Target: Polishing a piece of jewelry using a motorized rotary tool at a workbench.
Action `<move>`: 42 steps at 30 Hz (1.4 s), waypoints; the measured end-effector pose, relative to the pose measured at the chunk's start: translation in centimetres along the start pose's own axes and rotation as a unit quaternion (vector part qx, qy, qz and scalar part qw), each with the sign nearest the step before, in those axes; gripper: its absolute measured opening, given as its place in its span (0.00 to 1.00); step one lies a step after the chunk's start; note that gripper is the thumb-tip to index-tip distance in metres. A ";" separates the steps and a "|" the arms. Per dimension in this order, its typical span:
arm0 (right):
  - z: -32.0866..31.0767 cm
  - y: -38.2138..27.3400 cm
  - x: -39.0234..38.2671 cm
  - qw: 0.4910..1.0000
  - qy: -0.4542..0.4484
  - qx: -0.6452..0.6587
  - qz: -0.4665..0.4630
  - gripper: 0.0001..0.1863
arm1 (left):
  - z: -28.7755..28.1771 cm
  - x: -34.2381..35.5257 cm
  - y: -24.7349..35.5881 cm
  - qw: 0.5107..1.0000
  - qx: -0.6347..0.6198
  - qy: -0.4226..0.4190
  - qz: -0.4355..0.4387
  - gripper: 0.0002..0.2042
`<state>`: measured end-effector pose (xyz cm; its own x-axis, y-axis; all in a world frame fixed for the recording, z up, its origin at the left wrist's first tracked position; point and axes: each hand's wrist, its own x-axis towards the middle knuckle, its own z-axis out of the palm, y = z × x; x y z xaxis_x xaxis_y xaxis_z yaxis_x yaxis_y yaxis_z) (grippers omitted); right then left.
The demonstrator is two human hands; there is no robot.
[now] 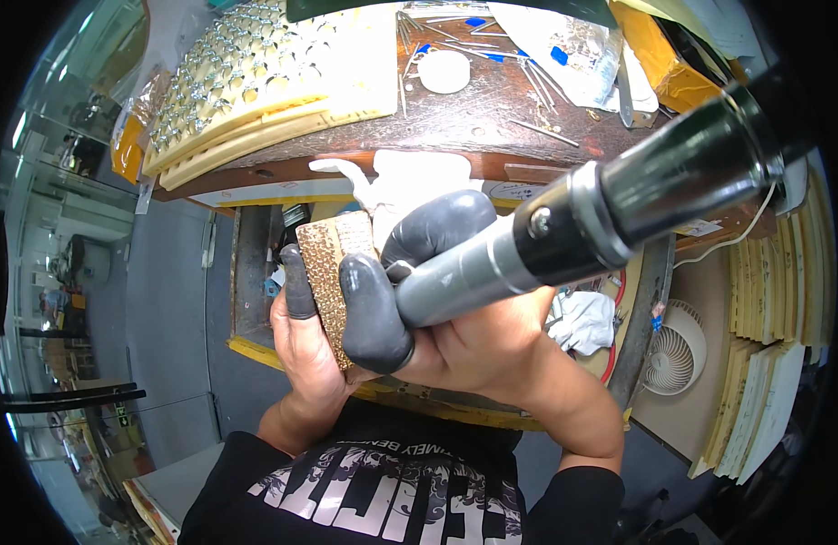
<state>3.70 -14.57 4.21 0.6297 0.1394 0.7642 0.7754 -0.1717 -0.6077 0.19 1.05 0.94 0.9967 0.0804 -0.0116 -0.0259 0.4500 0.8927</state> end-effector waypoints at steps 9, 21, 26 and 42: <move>-0.3 -0.2 -0.4 1.000 -0.002 0.011 0.027 0.06 | -0.5 0.0 0.0 0.999 -0.010 -0.035 0.006 0.23; 0.2 0.2 -0.2 0.999 0.023 0.018 0.037 0.06 | -0.2 0.1 -0.1 1.000 0.007 -0.024 0.018 0.22; 0.3 0.3 -0.1 1.000 0.017 0.002 -0.004 0.06 | -0.1 0.0 0.0 1.000 0.015 -0.006 0.009 0.22; -0.1 0.3 0.0 1.000 0.022 -0.002 -0.010 0.06 | -0.7 0.3 0.5 0.999 0.035 -0.028 0.023 0.23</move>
<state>3.87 -14.73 4.06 0.6110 0.0999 0.7853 0.7878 -0.1738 -0.5909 0.41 1.90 1.12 0.9973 0.0490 0.0539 -0.0687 0.3838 0.9208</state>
